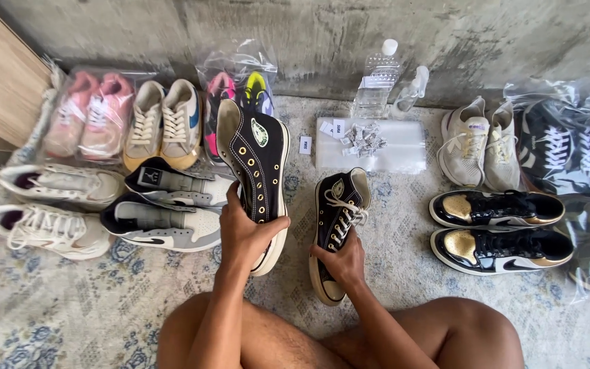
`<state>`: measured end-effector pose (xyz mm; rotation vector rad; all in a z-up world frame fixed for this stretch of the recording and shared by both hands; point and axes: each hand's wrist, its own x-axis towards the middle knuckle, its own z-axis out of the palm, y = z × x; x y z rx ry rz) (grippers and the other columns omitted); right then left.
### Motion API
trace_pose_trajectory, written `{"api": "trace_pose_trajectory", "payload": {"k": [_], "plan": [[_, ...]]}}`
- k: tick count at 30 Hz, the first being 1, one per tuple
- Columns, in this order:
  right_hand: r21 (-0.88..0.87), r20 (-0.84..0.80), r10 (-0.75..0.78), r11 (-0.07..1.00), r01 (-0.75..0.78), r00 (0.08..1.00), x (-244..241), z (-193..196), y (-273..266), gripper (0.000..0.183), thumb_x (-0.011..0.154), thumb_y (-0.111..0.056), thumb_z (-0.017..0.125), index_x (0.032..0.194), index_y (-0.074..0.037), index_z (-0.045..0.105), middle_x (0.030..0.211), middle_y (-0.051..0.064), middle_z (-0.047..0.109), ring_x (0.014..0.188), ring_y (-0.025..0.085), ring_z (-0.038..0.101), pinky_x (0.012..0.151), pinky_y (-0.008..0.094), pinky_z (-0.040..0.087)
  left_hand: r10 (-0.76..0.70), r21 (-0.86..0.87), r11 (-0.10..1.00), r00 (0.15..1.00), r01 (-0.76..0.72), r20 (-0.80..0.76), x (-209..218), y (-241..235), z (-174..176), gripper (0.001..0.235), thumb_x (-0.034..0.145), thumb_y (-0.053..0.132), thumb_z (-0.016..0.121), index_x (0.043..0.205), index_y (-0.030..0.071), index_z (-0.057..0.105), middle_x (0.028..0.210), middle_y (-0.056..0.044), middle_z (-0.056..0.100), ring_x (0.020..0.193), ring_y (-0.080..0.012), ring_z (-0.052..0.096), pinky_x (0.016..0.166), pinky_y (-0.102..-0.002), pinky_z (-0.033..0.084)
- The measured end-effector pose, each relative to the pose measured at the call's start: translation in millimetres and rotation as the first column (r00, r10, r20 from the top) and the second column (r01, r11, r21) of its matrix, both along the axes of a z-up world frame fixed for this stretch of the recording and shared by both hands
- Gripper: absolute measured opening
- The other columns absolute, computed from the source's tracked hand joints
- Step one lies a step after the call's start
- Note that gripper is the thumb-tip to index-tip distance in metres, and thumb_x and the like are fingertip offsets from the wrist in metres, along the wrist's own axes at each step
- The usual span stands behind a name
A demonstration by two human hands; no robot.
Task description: The person sits on a rug surrounded by various sneakers and removes the insole from a black high-top sneaker. They then proceed to thread a white shoelace through the eyelets of the sneaker, lacing it up by hand.
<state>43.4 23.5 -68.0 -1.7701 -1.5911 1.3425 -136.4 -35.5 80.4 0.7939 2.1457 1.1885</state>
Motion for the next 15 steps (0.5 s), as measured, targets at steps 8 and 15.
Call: {"api": "trace_pose_trajectory", "payload": {"k": [8,15], "plan": [[0.134,0.275,-0.131,0.986,0.097,0.953,85,0,66,0.105,0.056,-0.046,0.098,0.137,0.001,0.051,0.124,0.028,0.053,0.119,0.05,0.061,0.101,0.056,0.054,-0.014,-0.014,1.0,1.0,0.014,0.004,-3,12,-32,0.113,0.053,0.025,0.084,0.152,0.001,0.035,0.111,-0.032,0.058,0.108,-0.0502,0.057,0.093,-0.058,0.045],[0.176,0.39,-0.107,0.984,0.04,0.915,108,8,95,0.115,0.072,-0.048,0.09,0.154,0.009,0.033,0.137,0.036,0.047,0.13,0.052,0.051,0.104,0.063,0.049,-0.07,-0.035,0.997,0.998,0.07,-0.008,12,27,-52,0.115,0.052,0.03,0.084,0.153,0.003,0.034,0.11,-0.032,0.058,0.11,-0.0496,0.057,0.093,-0.058,0.047]]}}
